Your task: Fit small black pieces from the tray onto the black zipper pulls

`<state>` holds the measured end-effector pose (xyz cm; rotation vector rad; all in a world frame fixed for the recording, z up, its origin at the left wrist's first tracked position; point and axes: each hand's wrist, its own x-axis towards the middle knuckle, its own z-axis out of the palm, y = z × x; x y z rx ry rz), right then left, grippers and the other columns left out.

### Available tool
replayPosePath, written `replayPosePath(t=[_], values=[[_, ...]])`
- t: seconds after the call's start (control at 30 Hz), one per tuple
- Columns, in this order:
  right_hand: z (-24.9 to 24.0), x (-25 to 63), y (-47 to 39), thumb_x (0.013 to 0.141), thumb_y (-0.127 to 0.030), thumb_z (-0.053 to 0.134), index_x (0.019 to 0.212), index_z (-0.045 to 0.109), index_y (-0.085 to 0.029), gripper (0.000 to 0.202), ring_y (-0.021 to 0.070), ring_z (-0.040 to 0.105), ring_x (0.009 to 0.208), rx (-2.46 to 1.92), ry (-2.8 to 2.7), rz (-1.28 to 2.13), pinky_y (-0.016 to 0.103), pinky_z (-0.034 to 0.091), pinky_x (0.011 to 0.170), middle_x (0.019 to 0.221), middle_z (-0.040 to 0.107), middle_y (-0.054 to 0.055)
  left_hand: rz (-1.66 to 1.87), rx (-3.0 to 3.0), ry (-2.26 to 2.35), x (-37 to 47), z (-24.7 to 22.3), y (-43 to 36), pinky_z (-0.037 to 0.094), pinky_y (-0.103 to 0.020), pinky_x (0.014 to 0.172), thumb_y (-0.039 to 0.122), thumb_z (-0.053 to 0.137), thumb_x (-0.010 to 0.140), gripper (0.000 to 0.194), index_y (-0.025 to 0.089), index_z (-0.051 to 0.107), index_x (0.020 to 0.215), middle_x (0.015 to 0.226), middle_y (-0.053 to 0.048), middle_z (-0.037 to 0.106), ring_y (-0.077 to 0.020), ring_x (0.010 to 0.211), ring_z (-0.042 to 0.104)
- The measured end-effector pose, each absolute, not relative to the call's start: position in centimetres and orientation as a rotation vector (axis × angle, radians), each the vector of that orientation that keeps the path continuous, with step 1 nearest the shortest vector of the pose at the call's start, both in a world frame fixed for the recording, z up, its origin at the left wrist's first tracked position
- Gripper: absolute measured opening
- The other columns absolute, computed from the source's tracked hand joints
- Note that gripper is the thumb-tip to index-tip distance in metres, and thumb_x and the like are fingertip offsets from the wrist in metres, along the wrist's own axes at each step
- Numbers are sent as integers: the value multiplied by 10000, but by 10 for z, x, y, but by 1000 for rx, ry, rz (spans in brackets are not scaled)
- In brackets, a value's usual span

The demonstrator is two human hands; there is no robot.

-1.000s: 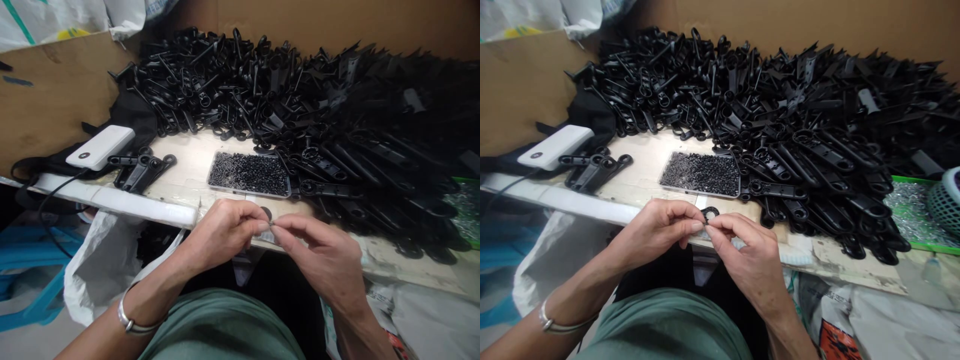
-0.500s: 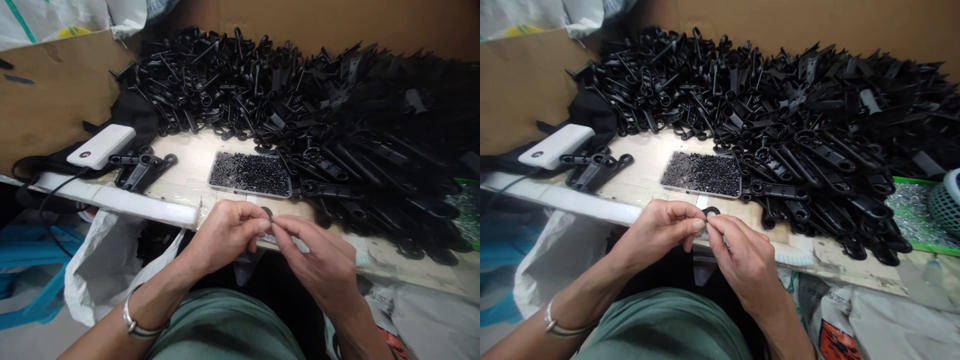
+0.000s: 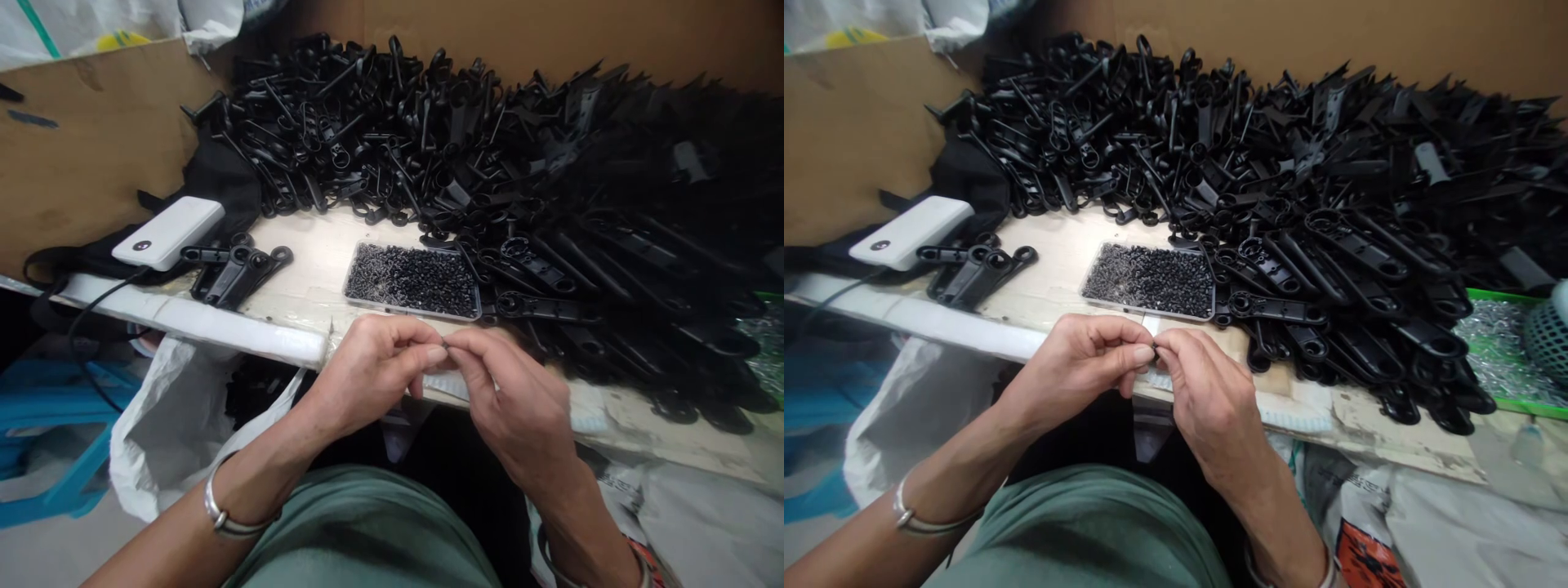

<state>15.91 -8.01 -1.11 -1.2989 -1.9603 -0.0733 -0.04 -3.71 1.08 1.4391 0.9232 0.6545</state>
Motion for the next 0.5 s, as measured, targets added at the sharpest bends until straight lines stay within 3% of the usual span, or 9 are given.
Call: replayPosePath(t=[0.17, 0.3, 0.4, 0.5], values=[[-6, 157, -75, 911, -99, 508, 941, 587, -170, 111, 127, 642, 757, -1309, -1969, -2, 240, 486, 734, 809, 668, 21, 689, 1630, 968, -4, 12, -35, 385, -176, 530, 190, 567, 871, 187, 148, 648, 708, 538, 48, 542, -64, 520, 495], [-4, 157, -74, 909, -105, 506, 930, 591, -175, 113, 123, 632, 704, -1342, -1941, 94, 247, 485, 703, 772, 659, 11, 690, 1771, 937, -11, 12, -35, 422, -191, 569, 222, 538, 909, 170, 181, 686, 836, 603, 48, 591, -79, 558, 538], [-5, 161, -74, 917, -121, 494, 923, 598, -185, 123, 122, 624, 666, -1394, -1903, 122, 256, 485, 677, 779, 665, 12, 750, 2040, 1004, -19, 11, -38, 466, -232, 701, 256, 562, 905, 132, 189, 675, 918, 818, 5, 685, -127, 739, 619], [-8, 167, -75, 911, -130, 516, 925, 611, -178, 107, 131, 635, 692, -1423, -1924, 86, 259, 490, 692, 807, 676, 26, 696, 2379, 1088, -26, 5, -42, 462, -330, 861, 228, 589, 884, 134, 171, 633, 998, 1068, -68, 673, -214, 989, 599]])
